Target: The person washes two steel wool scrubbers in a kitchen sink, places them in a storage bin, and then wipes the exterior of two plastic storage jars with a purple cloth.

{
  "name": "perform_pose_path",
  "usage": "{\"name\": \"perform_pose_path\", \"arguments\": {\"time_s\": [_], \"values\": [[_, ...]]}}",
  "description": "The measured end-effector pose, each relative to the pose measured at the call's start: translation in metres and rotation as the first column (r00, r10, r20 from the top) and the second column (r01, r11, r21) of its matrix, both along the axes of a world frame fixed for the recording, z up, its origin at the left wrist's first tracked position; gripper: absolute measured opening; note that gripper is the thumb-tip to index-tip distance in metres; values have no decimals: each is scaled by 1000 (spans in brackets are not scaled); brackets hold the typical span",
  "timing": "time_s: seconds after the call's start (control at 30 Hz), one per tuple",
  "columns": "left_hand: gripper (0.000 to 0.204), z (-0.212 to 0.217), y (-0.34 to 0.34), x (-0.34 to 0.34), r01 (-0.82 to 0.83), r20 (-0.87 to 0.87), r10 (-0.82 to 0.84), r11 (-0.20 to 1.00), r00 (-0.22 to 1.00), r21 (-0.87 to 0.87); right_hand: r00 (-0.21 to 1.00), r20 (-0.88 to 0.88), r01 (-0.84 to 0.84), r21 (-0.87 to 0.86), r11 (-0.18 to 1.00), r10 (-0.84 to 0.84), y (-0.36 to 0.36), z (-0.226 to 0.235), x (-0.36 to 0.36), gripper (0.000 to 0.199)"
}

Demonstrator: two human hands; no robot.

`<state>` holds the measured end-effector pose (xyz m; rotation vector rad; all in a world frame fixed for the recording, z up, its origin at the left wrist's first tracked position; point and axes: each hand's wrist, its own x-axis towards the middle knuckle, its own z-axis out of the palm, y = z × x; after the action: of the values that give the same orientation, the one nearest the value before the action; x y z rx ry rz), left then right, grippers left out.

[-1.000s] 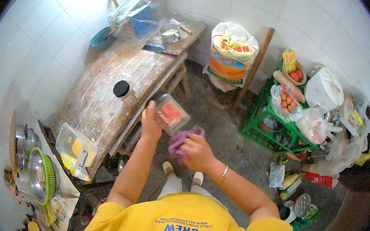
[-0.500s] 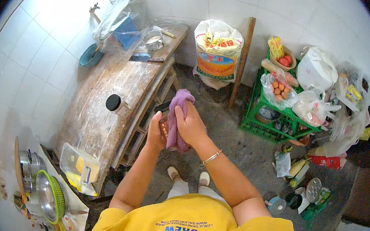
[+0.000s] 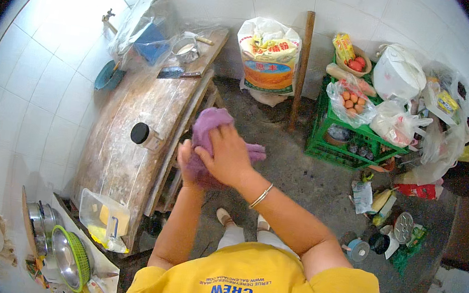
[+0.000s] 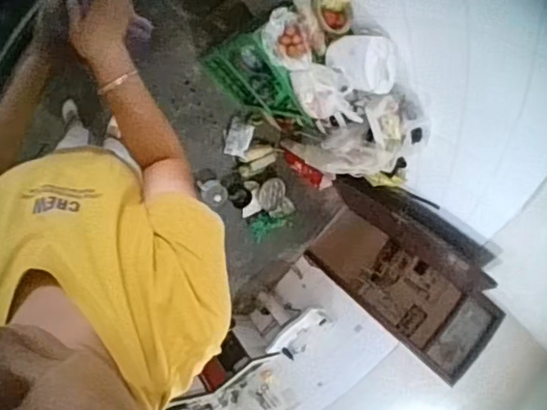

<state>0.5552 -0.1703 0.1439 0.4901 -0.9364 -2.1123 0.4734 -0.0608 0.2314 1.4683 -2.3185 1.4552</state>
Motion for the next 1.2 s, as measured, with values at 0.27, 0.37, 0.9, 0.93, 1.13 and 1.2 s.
{"name": "perform_pose_path", "arguments": {"time_s": [0.27, 0.37, 0.9, 0.93, 1.13, 1.2], "values": [[51, 84, 13, 9, 140, -83, -123, 960, 989, 242, 720, 694, 108, -145, 984, 24, 63, -77, -2, 32], [55, 60, -5, 14, 309, -200, -272, 933, 941, 183, 272, 937, 154, -268, 951, 220, 61, -62, -28, 40], [79, 79, 45, 14, 101, 462, 15, 969, 887, -225, 936, 326, -22, -316, 948, 131, 40, -8, 0, 25], [78, 69, 36, 18, 106, 461, 31, 957, 887, -268, 967, 186, -119, -285, 951, 177, 39, -1, 1, 26], [100, 76, 33, 27, 283, 592, -73, 920, 802, -270, 951, -174, -288, -206, 935, 255, 30, 16, -11, 34], [102, 67, 42, 22, 253, 549, -56, 923, 834, -290, 948, -217, -278, -195, 941, 235, 32, 20, -12, 35]]}}
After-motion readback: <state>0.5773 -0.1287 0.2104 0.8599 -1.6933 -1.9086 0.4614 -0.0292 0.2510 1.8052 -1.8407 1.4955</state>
